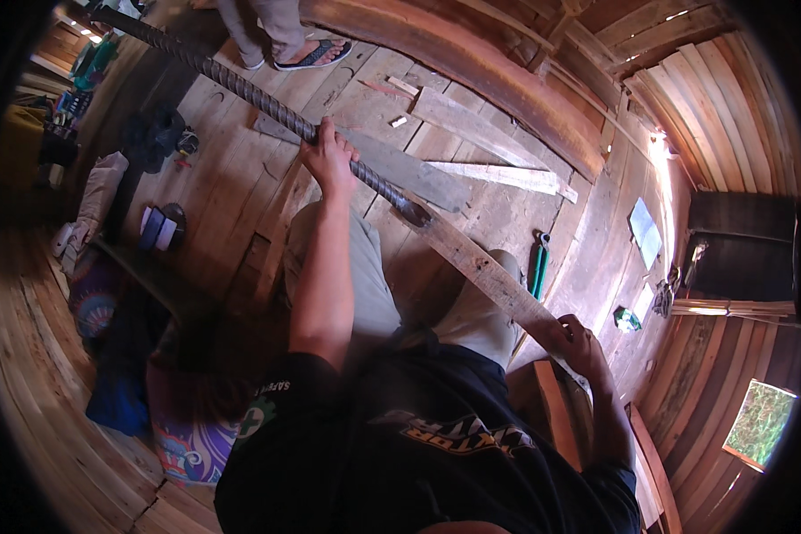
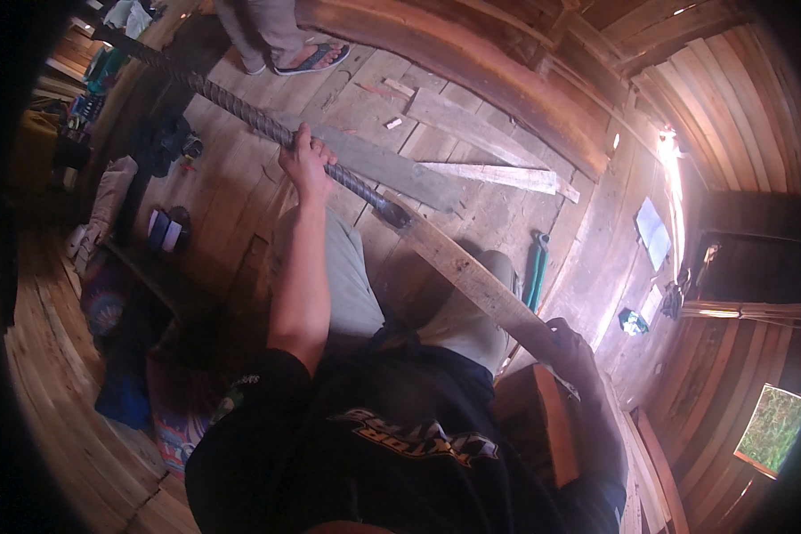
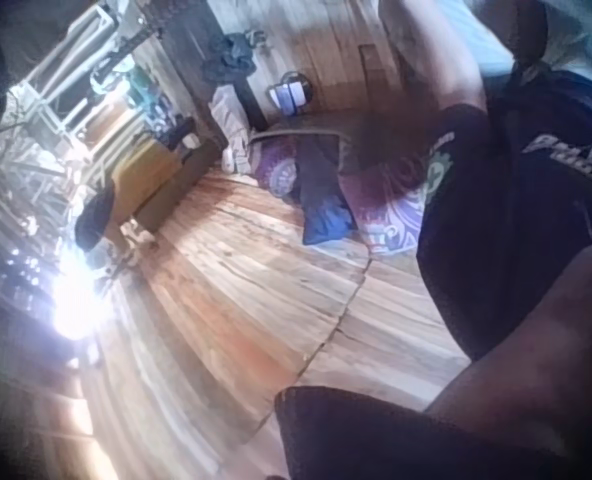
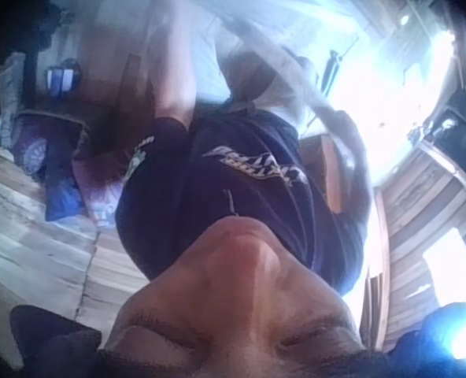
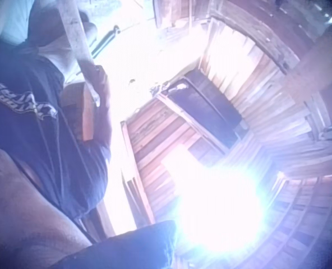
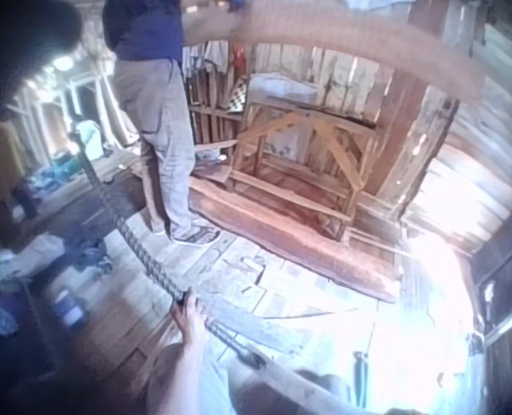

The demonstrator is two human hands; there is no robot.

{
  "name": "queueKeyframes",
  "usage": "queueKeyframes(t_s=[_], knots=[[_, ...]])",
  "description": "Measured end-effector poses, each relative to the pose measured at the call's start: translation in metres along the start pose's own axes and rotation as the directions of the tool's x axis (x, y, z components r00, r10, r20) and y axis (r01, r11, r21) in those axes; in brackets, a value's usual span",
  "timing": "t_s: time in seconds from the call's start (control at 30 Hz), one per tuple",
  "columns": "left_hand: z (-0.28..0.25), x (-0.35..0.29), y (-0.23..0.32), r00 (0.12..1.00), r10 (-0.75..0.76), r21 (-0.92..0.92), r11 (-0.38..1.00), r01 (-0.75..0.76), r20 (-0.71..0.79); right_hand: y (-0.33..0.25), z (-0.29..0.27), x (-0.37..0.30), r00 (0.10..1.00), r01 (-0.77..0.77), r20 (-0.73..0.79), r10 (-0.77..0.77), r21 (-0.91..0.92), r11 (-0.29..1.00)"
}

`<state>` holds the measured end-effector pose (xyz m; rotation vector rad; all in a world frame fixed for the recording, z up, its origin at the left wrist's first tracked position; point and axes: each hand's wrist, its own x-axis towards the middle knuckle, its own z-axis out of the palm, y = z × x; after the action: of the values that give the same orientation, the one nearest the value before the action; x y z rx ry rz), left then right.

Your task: The person uses a hammer to strike a piece of wood held in their left hand, seemingly to break or shape it. They then use a crowbar to pry at the wood and the floor, followed by more hammering on the wood piece.

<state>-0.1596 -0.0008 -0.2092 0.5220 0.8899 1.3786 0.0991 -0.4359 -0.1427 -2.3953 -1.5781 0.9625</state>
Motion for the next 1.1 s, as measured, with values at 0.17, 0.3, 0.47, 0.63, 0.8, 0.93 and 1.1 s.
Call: queueKeyframes(t_s=[0.17,0.3,0.47,0.63,0.8,0.93,1.1], knots=[[-0.005,0.007,-0.021,0.997,-0.077,0.020,0.997,0.077,0.019,-0.051,-0.016,-0.018,0.980,-0.166,-0.140,0.141,-0.187,0.968],[-0.031,0.017,-0.057,0.952,-0.296,0.025,0.954,0.298,-0.076,-0.078,-0.042,-0.030,0.975,-0.222,-0.093,0.203,-0.280,0.934],[-0.037,0.020,-0.089,0.851,-0.485,-0.049,0.873,0.486,-0.203,-0.103,-0.075,-0.037,0.973,-0.228,-0.051,0.225,-0.357,0.906],[-0.049,0.007,-0.138,0.766,-0.538,-0.082,0.833,0.547,-0.351,-0.107,-0.079,-0.037,0.953,-0.273,0.005,0.302,-0.413,0.869],[-0.071,-0.019,-0.180,0.662,-0.615,-0.172,0.775,0.608,-0.428,-0.104,-0.075,-0.036,0.923,-0.327,0.009,0.384,-0.505,0.799],[-0.087,-0.029,-0.207,0.609,-0.650,-0.269,0.752,0.602,-0.454,-0.115,-0.087,-0.027,0.927,-0.298,0.013,0.375,-0.581,0.758],[-0.095,-0.025,-0.224,0.572,-0.647,-0.344,0.758,0.554,-0.504,-0.125,-0.097,-0.006,0.959,-0.201,0.013,0.283,-0.673,0.712]])
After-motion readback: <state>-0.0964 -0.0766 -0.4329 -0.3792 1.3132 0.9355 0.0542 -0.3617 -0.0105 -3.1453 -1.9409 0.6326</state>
